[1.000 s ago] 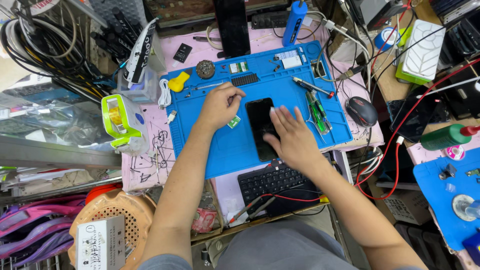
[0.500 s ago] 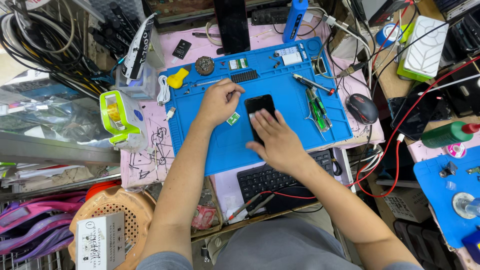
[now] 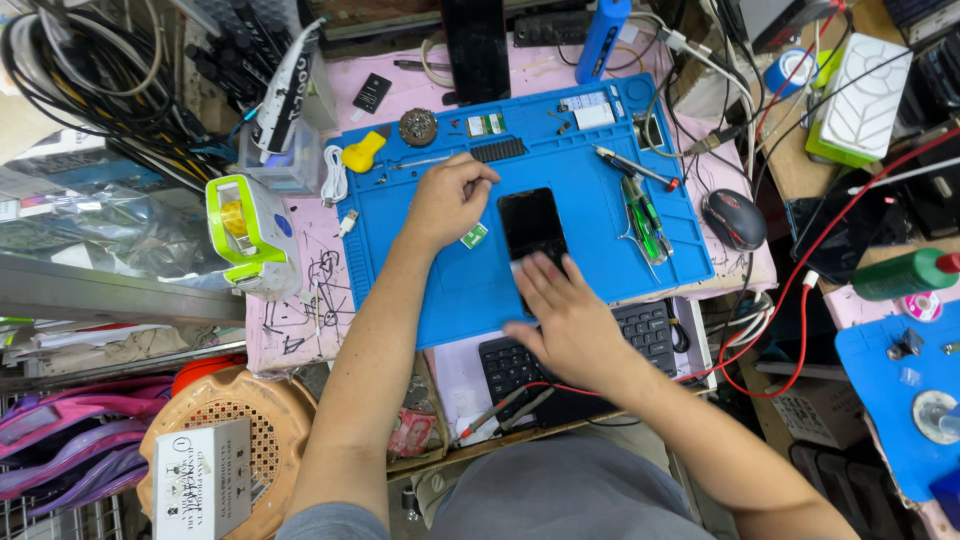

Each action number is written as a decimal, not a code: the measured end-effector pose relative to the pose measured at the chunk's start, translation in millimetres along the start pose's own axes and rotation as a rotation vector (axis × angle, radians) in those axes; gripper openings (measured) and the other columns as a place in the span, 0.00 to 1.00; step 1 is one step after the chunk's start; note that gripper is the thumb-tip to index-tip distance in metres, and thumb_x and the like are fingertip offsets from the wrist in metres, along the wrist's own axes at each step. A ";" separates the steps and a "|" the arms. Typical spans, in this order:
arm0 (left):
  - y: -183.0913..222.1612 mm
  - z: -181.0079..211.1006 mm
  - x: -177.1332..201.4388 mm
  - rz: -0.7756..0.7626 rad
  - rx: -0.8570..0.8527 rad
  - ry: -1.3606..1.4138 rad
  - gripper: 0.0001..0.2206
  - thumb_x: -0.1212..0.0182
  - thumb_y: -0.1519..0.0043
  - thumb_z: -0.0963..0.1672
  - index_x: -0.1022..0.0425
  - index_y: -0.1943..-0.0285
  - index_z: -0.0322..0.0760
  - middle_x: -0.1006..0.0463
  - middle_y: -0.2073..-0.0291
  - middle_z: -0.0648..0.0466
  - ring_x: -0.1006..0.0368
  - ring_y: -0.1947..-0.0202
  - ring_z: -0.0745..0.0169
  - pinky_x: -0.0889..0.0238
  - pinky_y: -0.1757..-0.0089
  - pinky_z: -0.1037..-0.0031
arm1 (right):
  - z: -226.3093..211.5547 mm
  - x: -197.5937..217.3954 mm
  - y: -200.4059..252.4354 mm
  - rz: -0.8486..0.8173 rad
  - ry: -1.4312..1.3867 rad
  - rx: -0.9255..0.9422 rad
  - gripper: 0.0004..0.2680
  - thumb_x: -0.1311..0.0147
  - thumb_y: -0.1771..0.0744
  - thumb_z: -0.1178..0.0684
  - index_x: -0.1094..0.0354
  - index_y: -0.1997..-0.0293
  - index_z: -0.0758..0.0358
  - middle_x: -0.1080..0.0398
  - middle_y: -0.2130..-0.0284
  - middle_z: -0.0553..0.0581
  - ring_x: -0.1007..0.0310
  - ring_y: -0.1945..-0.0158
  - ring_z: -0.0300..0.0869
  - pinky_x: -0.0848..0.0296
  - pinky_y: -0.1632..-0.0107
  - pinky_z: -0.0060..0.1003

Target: The person wipes a mobile phone screen with a cloth, fits a blue back cover onto the device, connects a charging cable, and then handles various small components and a circuit board on the repair bench.

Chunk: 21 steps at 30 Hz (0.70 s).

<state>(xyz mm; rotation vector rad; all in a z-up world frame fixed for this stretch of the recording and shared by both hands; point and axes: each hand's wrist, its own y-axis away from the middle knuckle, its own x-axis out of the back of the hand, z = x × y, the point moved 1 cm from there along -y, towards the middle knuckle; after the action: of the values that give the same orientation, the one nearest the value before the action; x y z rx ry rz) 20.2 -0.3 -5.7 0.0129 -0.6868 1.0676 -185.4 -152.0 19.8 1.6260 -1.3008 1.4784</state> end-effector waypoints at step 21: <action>2.3 5.3 6.2 -0.024 0.035 0.028 0.06 0.40 0.41 0.38 0.18 0.59 0.35 0.26 0.71 0.53 0.31 0.74 0.63 0.35 0.68 0.72 | 62.3 10.8 -22.9 -0.017 -0.013 -0.053 0.22 0.55 0.29 0.44 0.43 0.31 0.73 0.39 0.33 0.67 0.48 0.26 0.56 0.56 0.27 0.57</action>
<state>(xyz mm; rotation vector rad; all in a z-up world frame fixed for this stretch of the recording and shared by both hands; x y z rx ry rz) 17.5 4.1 1.0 0.0367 -0.6411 1.0547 -140.8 -202.4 20.8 1.6112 -1.3192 1.4133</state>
